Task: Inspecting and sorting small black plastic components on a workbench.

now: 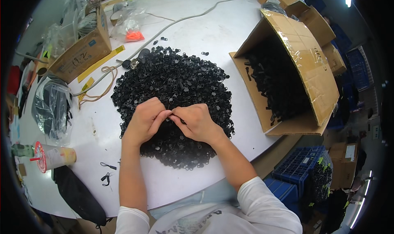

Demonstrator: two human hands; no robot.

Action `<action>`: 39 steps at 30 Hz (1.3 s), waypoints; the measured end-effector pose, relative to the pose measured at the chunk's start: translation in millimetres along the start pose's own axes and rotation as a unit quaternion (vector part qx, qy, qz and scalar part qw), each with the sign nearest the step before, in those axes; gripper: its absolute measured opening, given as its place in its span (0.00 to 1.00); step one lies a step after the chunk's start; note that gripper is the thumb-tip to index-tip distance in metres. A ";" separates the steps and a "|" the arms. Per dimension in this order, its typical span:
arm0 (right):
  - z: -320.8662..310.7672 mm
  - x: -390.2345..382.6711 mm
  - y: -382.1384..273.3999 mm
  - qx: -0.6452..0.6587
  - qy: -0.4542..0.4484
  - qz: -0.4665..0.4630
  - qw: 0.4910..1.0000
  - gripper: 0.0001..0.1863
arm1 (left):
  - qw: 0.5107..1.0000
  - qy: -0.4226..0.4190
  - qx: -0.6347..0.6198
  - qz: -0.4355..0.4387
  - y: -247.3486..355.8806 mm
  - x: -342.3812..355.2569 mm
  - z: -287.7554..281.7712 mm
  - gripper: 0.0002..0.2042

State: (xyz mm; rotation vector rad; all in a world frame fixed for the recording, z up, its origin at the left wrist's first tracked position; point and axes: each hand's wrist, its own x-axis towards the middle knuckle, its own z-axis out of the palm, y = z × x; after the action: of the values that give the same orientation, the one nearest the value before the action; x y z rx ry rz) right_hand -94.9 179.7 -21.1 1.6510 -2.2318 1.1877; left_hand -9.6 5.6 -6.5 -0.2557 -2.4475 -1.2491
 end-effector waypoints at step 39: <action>-19.6 -1.4 29.3 0.374 0.142 0.288 0.870 0.22 | 0.955 -0.097 0.234 -0.155 -5.6 -5.3 -1.6 0.04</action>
State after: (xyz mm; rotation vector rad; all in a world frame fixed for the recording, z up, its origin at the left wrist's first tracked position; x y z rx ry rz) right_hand -126.0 196.3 -23.4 0.8050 -2.2571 2.4975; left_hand -6.2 1.1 -12.0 0.1497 -2.9501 -0.7339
